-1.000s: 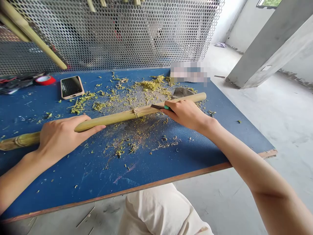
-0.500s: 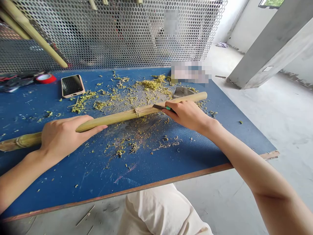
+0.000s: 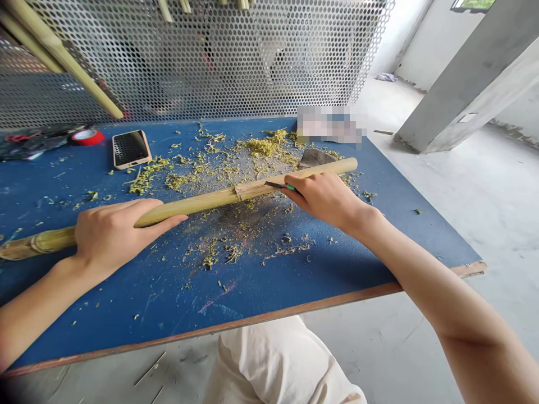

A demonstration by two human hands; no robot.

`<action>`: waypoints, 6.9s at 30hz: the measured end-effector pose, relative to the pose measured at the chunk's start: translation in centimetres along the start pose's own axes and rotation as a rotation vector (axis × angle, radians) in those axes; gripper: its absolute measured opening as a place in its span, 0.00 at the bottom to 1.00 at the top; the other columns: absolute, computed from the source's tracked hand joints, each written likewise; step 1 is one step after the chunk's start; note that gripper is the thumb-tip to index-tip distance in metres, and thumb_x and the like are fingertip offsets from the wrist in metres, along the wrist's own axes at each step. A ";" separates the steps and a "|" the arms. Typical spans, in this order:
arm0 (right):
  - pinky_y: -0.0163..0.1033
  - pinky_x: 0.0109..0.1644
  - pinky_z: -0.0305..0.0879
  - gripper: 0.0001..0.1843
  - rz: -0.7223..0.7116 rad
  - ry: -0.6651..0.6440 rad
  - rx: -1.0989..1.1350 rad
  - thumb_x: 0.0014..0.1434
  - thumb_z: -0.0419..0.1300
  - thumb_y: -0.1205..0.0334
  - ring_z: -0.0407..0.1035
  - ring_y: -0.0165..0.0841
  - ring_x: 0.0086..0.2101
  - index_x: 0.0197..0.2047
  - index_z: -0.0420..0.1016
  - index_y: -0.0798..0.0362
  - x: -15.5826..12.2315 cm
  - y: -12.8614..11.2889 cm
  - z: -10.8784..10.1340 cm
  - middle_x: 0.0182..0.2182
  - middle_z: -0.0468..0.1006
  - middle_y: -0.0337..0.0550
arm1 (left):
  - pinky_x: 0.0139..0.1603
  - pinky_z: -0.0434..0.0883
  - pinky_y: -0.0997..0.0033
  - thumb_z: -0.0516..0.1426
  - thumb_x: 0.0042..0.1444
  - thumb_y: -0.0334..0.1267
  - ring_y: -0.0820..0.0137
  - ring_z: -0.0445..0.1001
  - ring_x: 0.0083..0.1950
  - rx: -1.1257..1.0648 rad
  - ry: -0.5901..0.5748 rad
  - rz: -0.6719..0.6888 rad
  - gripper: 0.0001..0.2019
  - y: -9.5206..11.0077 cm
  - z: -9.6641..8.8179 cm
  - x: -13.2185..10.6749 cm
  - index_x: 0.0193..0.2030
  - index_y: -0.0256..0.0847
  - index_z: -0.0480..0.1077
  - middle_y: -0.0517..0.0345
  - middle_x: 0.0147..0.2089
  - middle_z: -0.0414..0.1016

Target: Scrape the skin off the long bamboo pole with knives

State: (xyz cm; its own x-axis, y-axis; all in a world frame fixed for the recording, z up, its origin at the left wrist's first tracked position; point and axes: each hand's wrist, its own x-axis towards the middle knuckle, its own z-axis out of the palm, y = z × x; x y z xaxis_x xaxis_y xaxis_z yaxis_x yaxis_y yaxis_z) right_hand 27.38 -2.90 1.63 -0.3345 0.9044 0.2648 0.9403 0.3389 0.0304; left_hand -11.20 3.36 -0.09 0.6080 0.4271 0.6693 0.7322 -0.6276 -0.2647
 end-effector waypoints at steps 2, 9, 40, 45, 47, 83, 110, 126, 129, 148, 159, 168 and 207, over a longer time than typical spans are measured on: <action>0.39 0.32 0.46 0.30 -0.004 -0.001 -0.003 0.75 0.40 0.43 0.63 0.34 0.27 0.45 0.77 0.54 0.0 0.0 -0.1 0.29 0.77 0.49 | 0.24 0.57 0.69 0.58 0.63 0.62 0.70 0.72 0.23 0.001 0.012 0.009 0.23 0.0 0.0 0.0 0.31 0.43 0.75 0.62 0.23 0.76; 0.40 0.33 0.48 0.30 -0.028 -0.038 0.001 0.75 0.41 0.44 0.66 0.36 0.28 0.49 0.78 0.54 0.0 0.2 -0.5 0.30 0.78 0.49 | 0.26 0.60 0.68 0.59 0.62 0.61 0.68 0.75 0.26 0.026 -0.068 -0.032 0.21 0.0 -0.4 -0.1 0.32 0.46 0.76 0.61 0.25 0.78; 0.41 0.29 0.45 0.29 0.004 -0.097 -0.070 0.75 0.40 0.44 0.64 0.34 0.23 0.47 0.74 0.55 -0.2 -0.3 -0.8 0.26 0.76 0.50 | 0.26 0.62 0.69 0.60 0.61 0.60 0.70 0.75 0.26 0.091 -0.005 0.065 0.21 -0.3 -0.8 0.1 0.33 0.44 0.74 0.63 0.25 0.78; 0.40 0.29 0.45 0.28 0.043 -0.076 -0.095 0.75 0.41 0.45 0.65 0.35 0.24 0.47 0.73 0.57 -0.2 -0.7 -0.5 0.25 0.76 0.50 | 0.27 0.63 0.69 0.60 0.61 0.62 0.69 0.76 0.27 0.099 -0.012 0.050 0.21 -0.4 -0.8 0.0 0.34 0.44 0.75 0.61 0.26 0.79; 0.39 0.28 0.48 0.26 0.048 -0.107 0.037 0.75 0.42 0.45 0.65 0.34 0.24 0.44 0.73 0.55 -0.3 -0.9 -0.4 0.26 0.76 0.49 | 0.28 0.63 0.69 0.60 0.61 0.62 0.69 0.76 0.27 0.088 -0.021 0.043 0.22 -0.5 -0.8 0.0 0.34 0.44 0.75 0.61 0.26 0.80; 0.39 0.30 0.44 0.32 -0.034 -0.053 0.089 0.73 0.39 0.38 0.57 0.31 0.23 0.36 0.72 0.53 0.1 0.4 -0.3 0.24 0.70 0.43 | 0.27 0.61 0.67 0.61 0.58 0.63 0.67 0.76 0.28 -0.096 -0.077 -0.137 0.20 -0.2 -0.6 0.2 0.32 0.48 0.78 0.61 0.26 0.79; 0.39 0.28 0.50 0.21 0.118 -0.204 0.373 0.73 0.46 0.46 0.62 0.30 0.24 0.44 0.71 0.52 -0.5 -1.2 -0.4 0.26 0.73 0.43 | 0.25 0.62 0.68 0.64 0.58 0.59 0.69 0.76 0.26 -0.002 0.001 0.042 0.19 -0.5 -0.2 -0.4 0.32 0.45 0.74 0.63 0.25 0.79; 0.36 0.25 0.55 0.27 0.199 -0.179 0.722 0.71 0.47 0.35 0.60 0.26 0.20 0.33 0.62 0.49 0.2 -1.0 -1.1 0.22 0.68 0.37 | 0.28 0.63 0.66 0.62 0.57 0.61 0.66 0.78 0.29 -0.139 -0.067 -0.138 0.18 -0.5 0.1 0.0 0.32 0.50 0.78 0.61 0.27 0.79; 0.39 0.28 0.51 0.27 0.089 -0.079 0.394 0.72 0.45 0.38 0.58 0.29 0.22 0.31 0.63 0.50 0.2 -0.7 -1.6 0.22 0.67 0.40 | 0.28 0.64 0.66 0.63 0.56 0.62 0.65 0.78 0.30 -0.162 -0.080 -0.164 0.17 -0.3 -0.1 0.1 0.32 0.51 0.78 0.60 0.27 0.79; 0.40 0.31 0.46 0.31 0.013 -0.097 0.082 0.73 0.40 0.40 0.60 0.33 0.25 0.36 0.73 0.52 -0.1 0.1 -0.2 0.25 0.72 0.46 | 0.27 0.62 0.65 0.62 0.56 0.62 0.65 0.77 0.29 -0.187 -0.102 -0.192 0.18 0.0 -0.6 0.4 0.31 0.51 0.77 0.59 0.26 0.78; 0.40 0.30 0.47 0.32 0.001 -0.091 0.084 0.73 0.39 0.40 0.62 0.33 0.26 0.35 0.74 0.52 0.0 0.2 -0.1 0.25 0.72 0.46 | 0.27 0.62 0.66 0.62 0.57 0.62 0.66 0.77 0.29 -0.186 -0.089 -0.183 0.18 0.0 -0.6 0.3 0.32 0.51 0.77 0.60 0.26 0.78; 0.40 0.31 0.49 0.32 0.002 -0.108 0.095 0.73 0.39 0.40 0.64 0.34 0.27 0.35 0.74 0.52 -0.1 -0.1 -0.3 0.27 0.74 0.48 | 0.28 0.64 0.65 0.61 0.57 0.62 0.64 0.78 0.30 -0.192 -0.098 -0.196 0.18 0.1 -0.8 0.5 0.32 0.51 0.77 0.60 0.26 0.79; 0.35 0.24 0.54 0.25 0.157 -0.192 0.568 0.72 0.49 0.39 0.62 0.28 0.20 0.39 0.70 0.51 -0.1 -1.3 -0.8 0.22 0.70 0.38 | 0.27 0.63 0.65 0.64 0.55 0.61 0.65 0.77 0.30 -0.245 -0.049 -0.212 0.17 0.0 -0.6 0.4 0.32 0.50 0.77 0.61 0.27 0.79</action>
State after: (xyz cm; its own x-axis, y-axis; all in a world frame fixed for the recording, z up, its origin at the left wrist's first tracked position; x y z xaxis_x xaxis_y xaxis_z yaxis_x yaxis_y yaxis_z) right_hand 26.26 -3.65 2.29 -0.2500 0.9672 0.0453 0.8165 0.2357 -0.5270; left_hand -11.15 3.11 0.61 0.4682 0.5921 0.6559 0.7520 -0.6568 0.0561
